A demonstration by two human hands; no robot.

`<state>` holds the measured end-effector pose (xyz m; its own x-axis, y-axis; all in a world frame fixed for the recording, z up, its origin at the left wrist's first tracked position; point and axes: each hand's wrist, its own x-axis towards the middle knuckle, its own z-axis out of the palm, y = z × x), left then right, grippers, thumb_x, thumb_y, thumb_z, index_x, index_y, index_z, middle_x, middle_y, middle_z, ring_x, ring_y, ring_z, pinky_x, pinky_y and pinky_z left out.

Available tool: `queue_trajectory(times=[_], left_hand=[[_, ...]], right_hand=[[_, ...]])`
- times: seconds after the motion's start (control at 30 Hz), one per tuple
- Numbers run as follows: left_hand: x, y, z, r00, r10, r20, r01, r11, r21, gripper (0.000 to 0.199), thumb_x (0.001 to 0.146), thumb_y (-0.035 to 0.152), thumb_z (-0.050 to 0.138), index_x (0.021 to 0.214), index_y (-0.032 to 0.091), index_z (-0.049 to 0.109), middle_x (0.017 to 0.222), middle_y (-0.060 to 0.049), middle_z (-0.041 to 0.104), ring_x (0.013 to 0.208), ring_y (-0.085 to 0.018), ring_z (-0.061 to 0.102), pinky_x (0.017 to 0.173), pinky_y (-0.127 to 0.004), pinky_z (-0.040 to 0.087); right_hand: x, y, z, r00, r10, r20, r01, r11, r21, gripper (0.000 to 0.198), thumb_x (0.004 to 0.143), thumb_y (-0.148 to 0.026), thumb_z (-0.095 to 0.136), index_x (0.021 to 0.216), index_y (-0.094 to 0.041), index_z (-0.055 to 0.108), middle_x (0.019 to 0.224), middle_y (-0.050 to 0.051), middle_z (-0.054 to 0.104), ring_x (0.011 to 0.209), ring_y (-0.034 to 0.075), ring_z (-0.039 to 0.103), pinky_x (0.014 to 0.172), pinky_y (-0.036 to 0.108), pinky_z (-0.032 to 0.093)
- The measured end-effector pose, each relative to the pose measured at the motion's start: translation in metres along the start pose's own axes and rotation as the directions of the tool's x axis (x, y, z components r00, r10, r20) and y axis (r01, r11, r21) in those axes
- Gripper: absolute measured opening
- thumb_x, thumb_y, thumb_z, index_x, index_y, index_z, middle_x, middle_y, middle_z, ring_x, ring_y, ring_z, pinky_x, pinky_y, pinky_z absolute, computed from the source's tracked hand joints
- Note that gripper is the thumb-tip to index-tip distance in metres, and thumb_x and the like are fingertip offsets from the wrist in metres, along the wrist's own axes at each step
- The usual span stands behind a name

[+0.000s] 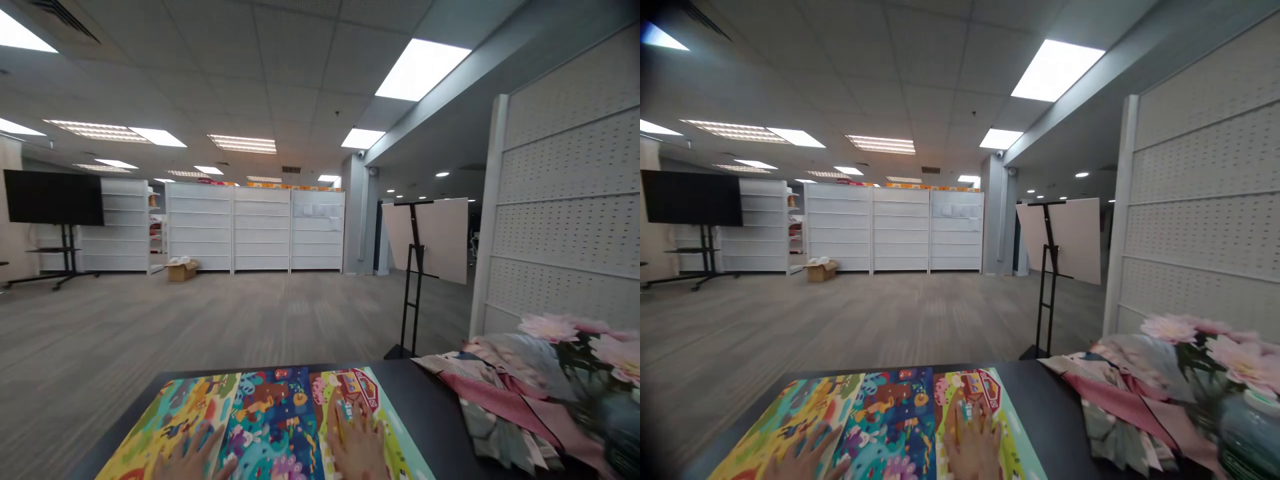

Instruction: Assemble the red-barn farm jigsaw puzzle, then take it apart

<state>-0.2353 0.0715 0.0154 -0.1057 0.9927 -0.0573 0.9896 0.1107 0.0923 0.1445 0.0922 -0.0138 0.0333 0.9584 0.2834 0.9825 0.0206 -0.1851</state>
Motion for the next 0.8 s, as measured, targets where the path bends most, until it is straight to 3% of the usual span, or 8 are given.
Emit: queue_trajectory(times=[0.1, 0.23, 0.43, 0.5, 0.6, 0.7, 0.8], left_hand=[[0.011, -0.006, 0.003, 0.997, 0.036, -0.068, -0.038, 0.999, -0.036, 0.078, 0.085, 0.083, 0.036, 0.146, 0.037, 0.051, 0.158, -0.003, 0.045, 0.146, -0.042, 0.035, 0.116, -0.062, 0.025], [0.023, -0.009, 0.007, 0.998, 0.026, -0.058, -0.028, 0.999, -0.027, 0.081, 0.084, 0.086, 0.030, 0.152, 0.042, 0.035, 0.166, 0.002, 0.026, 0.151, -0.048, 0.017, 0.116, -0.072, 0.010], [0.036, -0.067, 0.010, 0.994, -0.081, -0.069, 0.082, 0.997, 0.014, 0.074, 0.087, 0.078, 0.032, 0.153, 0.044, 0.030, 0.165, 0.003, 0.030, 0.152, -0.047, 0.015, 0.110, -0.080, 0.010], [0.039, -0.074, 0.010, 0.991, -0.115, -0.064, 0.117, 0.993, 0.025, 0.075, 0.087, 0.078, 0.033, 0.153, 0.043, 0.030, 0.165, 0.003, 0.028, 0.151, -0.048, 0.015, 0.109, -0.080, 0.012], [0.037, -0.040, 0.010, 0.997, -0.071, -0.041, 0.072, 0.997, 0.018, 0.081, 0.084, 0.085, 0.030, 0.153, 0.043, 0.028, 0.167, 0.002, 0.026, 0.151, -0.049, 0.015, 0.109, -0.080, 0.011], [0.026, 0.012, 0.005, 1.000, 0.031, 0.002, -0.031, 0.999, 0.011, 0.100, 0.073, 0.097, 0.026, 0.155, 0.040, 0.024, 0.167, -0.001, 0.022, 0.152, -0.050, 0.008, 0.111, -0.079, 0.006], [0.009, 0.029, -0.002, 0.998, 0.053, 0.046, -0.054, 0.998, 0.013, 0.103, 0.071, 0.099, 0.026, 0.155, 0.039, 0.023, 0.167, -0.001, 0.021, 0.152, -0.048, 0.007, 0.113, -0.077, 0.006]], right_hand=[[0.002, 0.011, -0.004, 0.995, -0.071, 0.077, 0.068, 0.997, 0.034, 0.065, 0.085, -0.067, 0.055, 0.143, -0.039, 0.053, 0.152, 0.011, 0.052, 0.143, 0.046, 0.040, 0.108, 0.069, 0.035], [0.010, 0.019, -0.007, 0.990, -0.076, 0.120, 0.072, 0.997, 0.033, 0.063, 0.084, -0.065, 0.057, 0.143, -0.041, 0.054, 0.152, 0.007, 0.052, 0.145, 0.044, 0.036, 0.112, 0.067, 0.032], [0.024, 0.081, -0.015, 0.993, 0.017, 0.114, -0.006, 0.996, -0.094, 0.059, 0.085, -0.063, 0.052, 0.141, -0.043, 0.055, 0.154, 0.003, 0.049, 0.147, 0.043, 0.033, 0.115, 0.064, 0.030], [0.027, 0.087, -0.016, 0.992, 0.068, 0.104, -0.051, 0.986, -0.156, 0.058, 0.086, -0.061, 0.052, 0.140, -0.041, 0.057, 0.154, 0.004, 0.049, 0.147, 0.045, 0.032, 0.114, 0.066, 0.030], [0.028, 0.055, -0.011, 0.990, 0.085, 0.111, -0.070, 0.988, -0.138, 0.066, 0.089, -0.066, 0.044, 0.147, -0.035, 0.050, 0.156, 0.007, 0.047, 0.148, 0.044, 0.031, 0.115, 0.065, 0.028], [0.026, 0.010, -0.003, 0.988, -0.042, 0.148, 0.047, 0.998, -0.035, 0.076, 0.088, -0.074, 0.041, 0.152, -0.034, 0.041, 0.160, 0.007, 0.040, 0.149, 0.047, 0.026, 0.118, 0.066, 0.022], [0.019, 0.006, -0.001, 0.980, -0.086, 0.180, 0.084, 0.996, 0.018, 0.074, 0.091, -0.074, 0.036, 0.154, -0.037, 0.035, 0.162, 0.004, 0.036, 0.151, 0.044, 0.022, 0.120, 0.064, 0.018]])
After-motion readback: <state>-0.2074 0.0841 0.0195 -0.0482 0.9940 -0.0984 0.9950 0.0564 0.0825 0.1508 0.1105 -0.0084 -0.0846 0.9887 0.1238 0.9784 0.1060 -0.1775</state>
